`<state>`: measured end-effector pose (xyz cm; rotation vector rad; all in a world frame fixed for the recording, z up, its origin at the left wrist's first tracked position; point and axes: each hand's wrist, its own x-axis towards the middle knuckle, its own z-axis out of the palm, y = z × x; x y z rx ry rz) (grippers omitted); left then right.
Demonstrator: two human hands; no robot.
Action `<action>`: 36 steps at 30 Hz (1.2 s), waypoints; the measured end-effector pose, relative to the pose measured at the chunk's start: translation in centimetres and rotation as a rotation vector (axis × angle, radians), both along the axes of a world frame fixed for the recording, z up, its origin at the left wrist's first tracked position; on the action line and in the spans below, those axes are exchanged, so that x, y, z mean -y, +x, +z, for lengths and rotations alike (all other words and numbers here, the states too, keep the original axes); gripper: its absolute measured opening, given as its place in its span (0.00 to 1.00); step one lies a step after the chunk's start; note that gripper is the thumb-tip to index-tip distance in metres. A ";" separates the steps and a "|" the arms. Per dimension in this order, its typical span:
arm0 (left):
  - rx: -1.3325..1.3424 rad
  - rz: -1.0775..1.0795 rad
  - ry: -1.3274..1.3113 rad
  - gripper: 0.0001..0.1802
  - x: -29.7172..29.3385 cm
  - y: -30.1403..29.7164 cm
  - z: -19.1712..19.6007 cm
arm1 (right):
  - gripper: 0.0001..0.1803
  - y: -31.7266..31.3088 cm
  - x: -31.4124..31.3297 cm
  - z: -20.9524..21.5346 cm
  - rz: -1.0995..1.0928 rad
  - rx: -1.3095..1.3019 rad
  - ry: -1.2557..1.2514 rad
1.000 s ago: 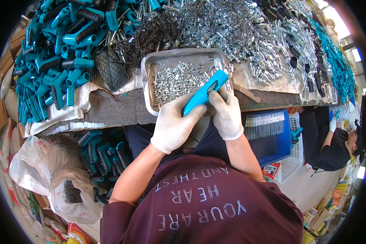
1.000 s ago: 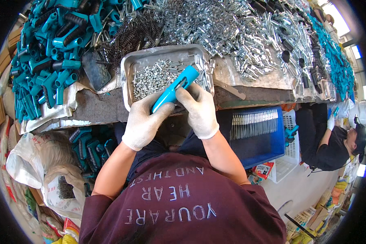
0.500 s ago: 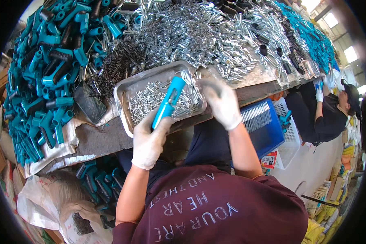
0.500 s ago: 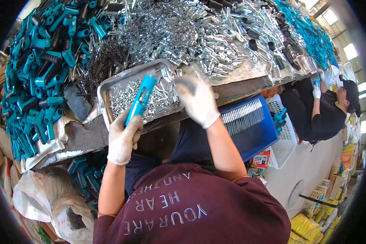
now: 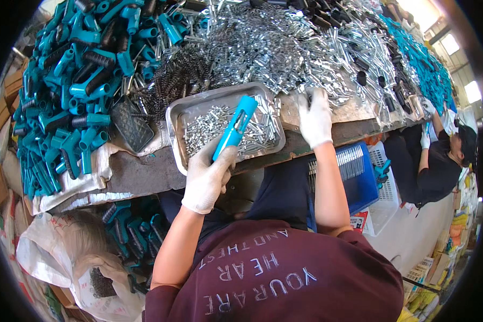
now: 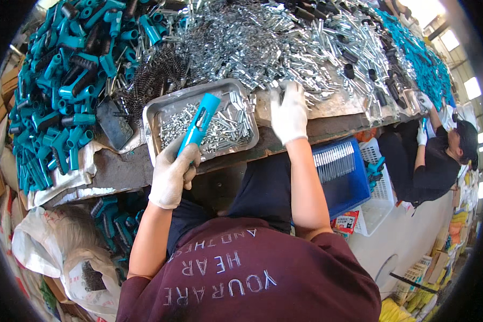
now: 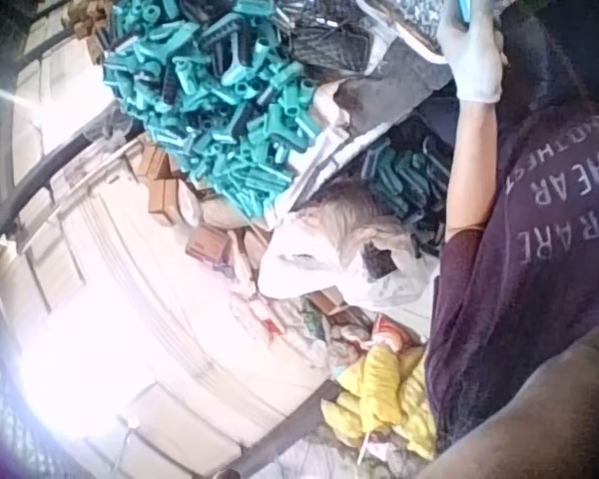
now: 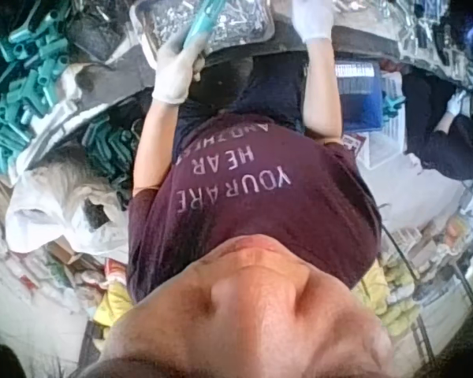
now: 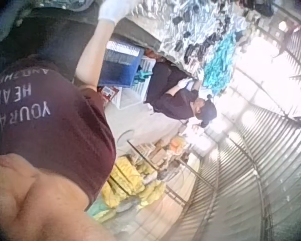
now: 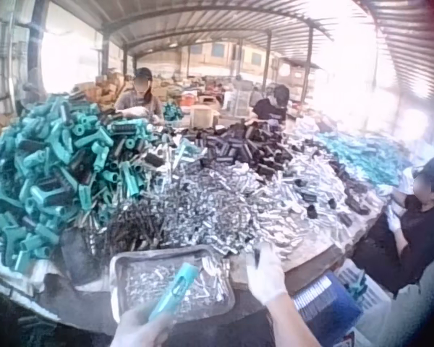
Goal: Assembling metal rods into blue plastic handles and adding small metal components.
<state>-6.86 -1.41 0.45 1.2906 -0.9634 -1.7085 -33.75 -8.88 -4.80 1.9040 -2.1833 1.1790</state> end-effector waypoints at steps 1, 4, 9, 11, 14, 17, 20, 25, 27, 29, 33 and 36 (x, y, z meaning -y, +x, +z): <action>0.002 -0.008 0.001 0.20 0.1 0.0 0.1 | 0.14 2.1 -1.6 1.8 0.105 0.189 -0.035; 0.014 -0.024 -0.015 0.24 0.2 -0.7 0.3 | 0.16 7.0 -6.0 4.1 0.389 0.415 -0.222; 0.060 -0.005 -0.063 0.25 0.6 -1.2 -1.0 | 0.20 10.2 -6.9 4.2 0.460 0.059 0.041; 0.066 -0.004 -0.031 0.25 0.8 -0.9 -0.4 | 0.20 9.8 -7.2 3.9 0.416 0.300 -0.212; 0.064 -0.003 0.006 0.26 0.4 -0.6 -0.5 | 0.19 9.0 -8.2 4.0 0.284 0.484 -0.352; 0.081 0.013 -0.033 0.24 0.4 -0.3 -0.5 | 0.16 5.6 -4.3 2.2 0.120 0.259 -0.180; 0.123 0.013 -0.109 0.20 0.4 -0.7 -0.6 | 0.19 1.6 -2.6 -1.8 0.032 0.231 0.001; 0.257 -0.047 -0.203 0.14 0.2 -1.6 -1.6 | 0.25 6.8 -5.8 1.2 0.180 0.711 0.218; 0.413 -0.077 -0.339 0.18 0.0 -2.9 -2.3 | 0.18 8.0 -6.9 0.2 0.415 1.172 0.292; 0.437 -0.037 -0.425 0.19 -0.7 -4.3 -2.2 | 0.12 9.0 -7.3 0.2 0.416 1.565 0.314; 0.804 -0.380 -0.628 0.14 1.4 -1.8 -1.3 | 0.18 7.7 -6.9 -0.4 0.384 1.676 0.118; 1.179 -0.121 -0.828 0.08 4.1 0.6 -2.5 | 0.17 6.3 -6.8 0.5 0.351 1.943 0.257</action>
